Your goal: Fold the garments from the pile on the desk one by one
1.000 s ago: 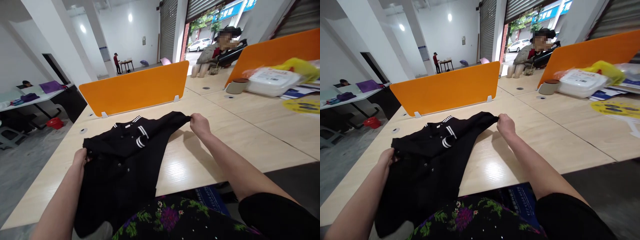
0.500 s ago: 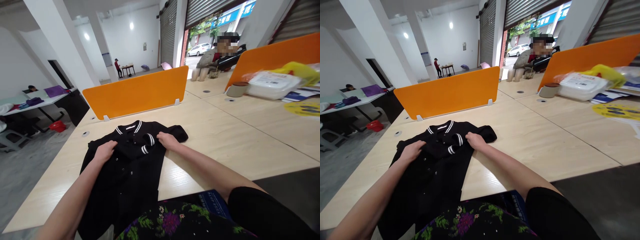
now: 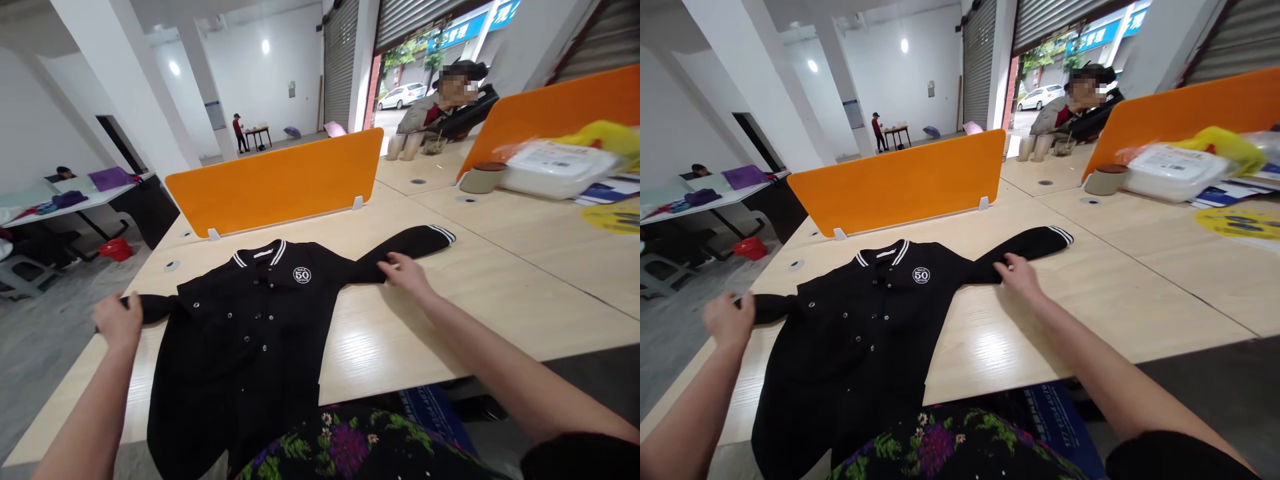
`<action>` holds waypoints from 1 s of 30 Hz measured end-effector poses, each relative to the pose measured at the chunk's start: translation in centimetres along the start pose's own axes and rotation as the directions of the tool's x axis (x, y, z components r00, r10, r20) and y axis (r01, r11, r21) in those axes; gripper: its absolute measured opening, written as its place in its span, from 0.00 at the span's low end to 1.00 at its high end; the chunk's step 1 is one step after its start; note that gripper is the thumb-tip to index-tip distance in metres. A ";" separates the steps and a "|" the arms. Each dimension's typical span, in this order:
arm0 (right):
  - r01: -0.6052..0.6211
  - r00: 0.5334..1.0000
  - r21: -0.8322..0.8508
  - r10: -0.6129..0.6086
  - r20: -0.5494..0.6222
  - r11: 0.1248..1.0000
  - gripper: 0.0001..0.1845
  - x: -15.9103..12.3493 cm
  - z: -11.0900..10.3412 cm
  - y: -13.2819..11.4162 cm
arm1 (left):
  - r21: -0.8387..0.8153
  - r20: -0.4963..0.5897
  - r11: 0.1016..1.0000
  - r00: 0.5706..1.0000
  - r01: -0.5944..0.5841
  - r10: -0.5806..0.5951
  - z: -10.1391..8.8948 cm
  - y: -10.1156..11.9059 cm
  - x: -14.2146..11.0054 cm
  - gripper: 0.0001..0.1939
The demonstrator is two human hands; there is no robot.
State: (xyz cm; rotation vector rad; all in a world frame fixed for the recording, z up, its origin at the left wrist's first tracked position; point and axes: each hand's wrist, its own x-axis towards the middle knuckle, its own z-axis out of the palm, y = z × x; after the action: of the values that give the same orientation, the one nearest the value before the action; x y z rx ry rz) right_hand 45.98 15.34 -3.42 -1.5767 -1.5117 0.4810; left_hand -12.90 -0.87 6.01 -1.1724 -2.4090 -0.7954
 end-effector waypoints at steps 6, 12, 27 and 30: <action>0.590 0.765 -0.272 -0.420 0.488 0.760 0.21 -6.1 5.9 -5.3 | -0.059 0.555 0.785 0.634 -0.616 0.539 5.7 6.3 -4.7 0.24; 0.651 0.753 -0.512 -0.388 0.531 0.561 0.12 -1.6 8.1 -5.9 | 0.118 0.685 0.824 0.646 -0.554 0.336 9.1 10.8 -6.3 0.29; 0.308 0.951 -0.306 -0.283 0.125 0.901 0.24 2.2 6.8 1.4 | -0.225 0.367 0.950 0.884 -0.216 0.288 11.2 13.7 -4.5 0.22; 0.311 0.950 -0.184 -0.309 0.040 0.932 0.18 1.9 6.1 2.9 | -0.164 0.250 0.983 0.961 -0.079 0.119 8.2 9.3 -5.4 0.22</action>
State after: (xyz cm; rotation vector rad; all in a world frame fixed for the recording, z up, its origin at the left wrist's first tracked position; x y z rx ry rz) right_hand 43.34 19.37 -8.46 -1.4379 -1.8191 0.1702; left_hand -2.71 5.58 -0.13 -1.5318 -2.5046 -0.8543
